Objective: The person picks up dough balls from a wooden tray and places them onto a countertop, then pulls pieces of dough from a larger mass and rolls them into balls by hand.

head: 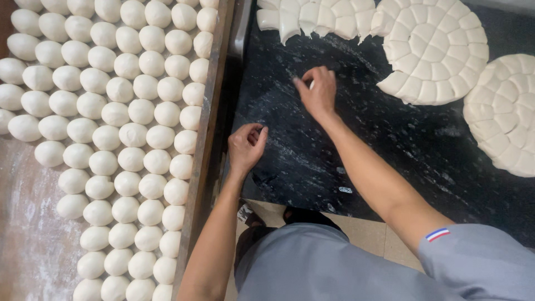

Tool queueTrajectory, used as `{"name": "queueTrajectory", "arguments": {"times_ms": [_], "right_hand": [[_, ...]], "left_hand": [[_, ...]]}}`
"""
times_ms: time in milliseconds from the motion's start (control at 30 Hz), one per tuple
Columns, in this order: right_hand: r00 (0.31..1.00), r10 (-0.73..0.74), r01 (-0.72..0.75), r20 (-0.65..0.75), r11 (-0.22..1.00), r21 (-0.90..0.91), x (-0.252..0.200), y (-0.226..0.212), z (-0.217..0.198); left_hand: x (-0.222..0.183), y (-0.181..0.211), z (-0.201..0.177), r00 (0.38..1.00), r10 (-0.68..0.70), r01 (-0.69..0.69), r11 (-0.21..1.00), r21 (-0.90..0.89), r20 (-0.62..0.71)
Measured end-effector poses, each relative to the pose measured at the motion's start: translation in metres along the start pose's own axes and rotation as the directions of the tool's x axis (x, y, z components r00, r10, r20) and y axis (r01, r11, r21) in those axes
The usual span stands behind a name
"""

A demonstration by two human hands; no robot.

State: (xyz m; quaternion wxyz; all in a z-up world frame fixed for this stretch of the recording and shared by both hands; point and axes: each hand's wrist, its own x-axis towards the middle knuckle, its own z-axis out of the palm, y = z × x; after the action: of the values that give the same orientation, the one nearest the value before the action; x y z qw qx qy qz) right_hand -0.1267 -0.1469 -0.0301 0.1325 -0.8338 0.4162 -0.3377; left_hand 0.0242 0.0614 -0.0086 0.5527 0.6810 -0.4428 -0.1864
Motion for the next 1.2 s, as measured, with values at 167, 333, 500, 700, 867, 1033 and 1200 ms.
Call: {"name": "queueTrajectory", "arguments": {"times_ms": [167,333,500,700,867,1033,1200], "right_hand": [[0.967,-0.21,0.21,0.145,0.978,0.015,-0.066,-0.007,-0.052],[0.998,-0.055,0.052,-0.025,0.992,-0.114,-0.007,0.054,-0.047],[0.999,-0.023,0.023,-0.034,1.0,0.0,-0.011,0.037,-0.018],[0.953,0.142,-0.139,0.266,0.99,-0.029,-0.04,0.032,-0.084],[0.775,0.145,-0.481,0.615,0.766,0.427,0.005,-0.038,-0.082],[0.779,-0.347,-0.135,0.522,0.72,0.681,0.042,-0.211,-0.039],[0.593,-0.752,0.392,0.288,0.582,0.712,0.041,-0.374,0.064]], "left_hand": [[0.0,-0.002,-0.002,1.0,0.012,-0.012,1.0,-0.028,0.009],[0.002,-0.005,-0.003,0.996,-0.075,0.077,0.996,-0.039,0.046],[0.012,0.012,-0.011,0.937,-0.306,0.33,0.932,-0.148,0.166],[0.018,0.063,-0.046,0.967,-0.16,0.215,0.931,-0.295,0.199],[0.018,0.074,-0.107,0.985,-0.155,0.168,0.826,-0.539,0.07],[-0.007,0.045,-0.182,0.944,-0.228,0.026,0.773,-0.633,-0.24],[-0.046,0.006,-0.252,0.837,-0.335,0.02,0.808,-0.588,-0.432]]}}
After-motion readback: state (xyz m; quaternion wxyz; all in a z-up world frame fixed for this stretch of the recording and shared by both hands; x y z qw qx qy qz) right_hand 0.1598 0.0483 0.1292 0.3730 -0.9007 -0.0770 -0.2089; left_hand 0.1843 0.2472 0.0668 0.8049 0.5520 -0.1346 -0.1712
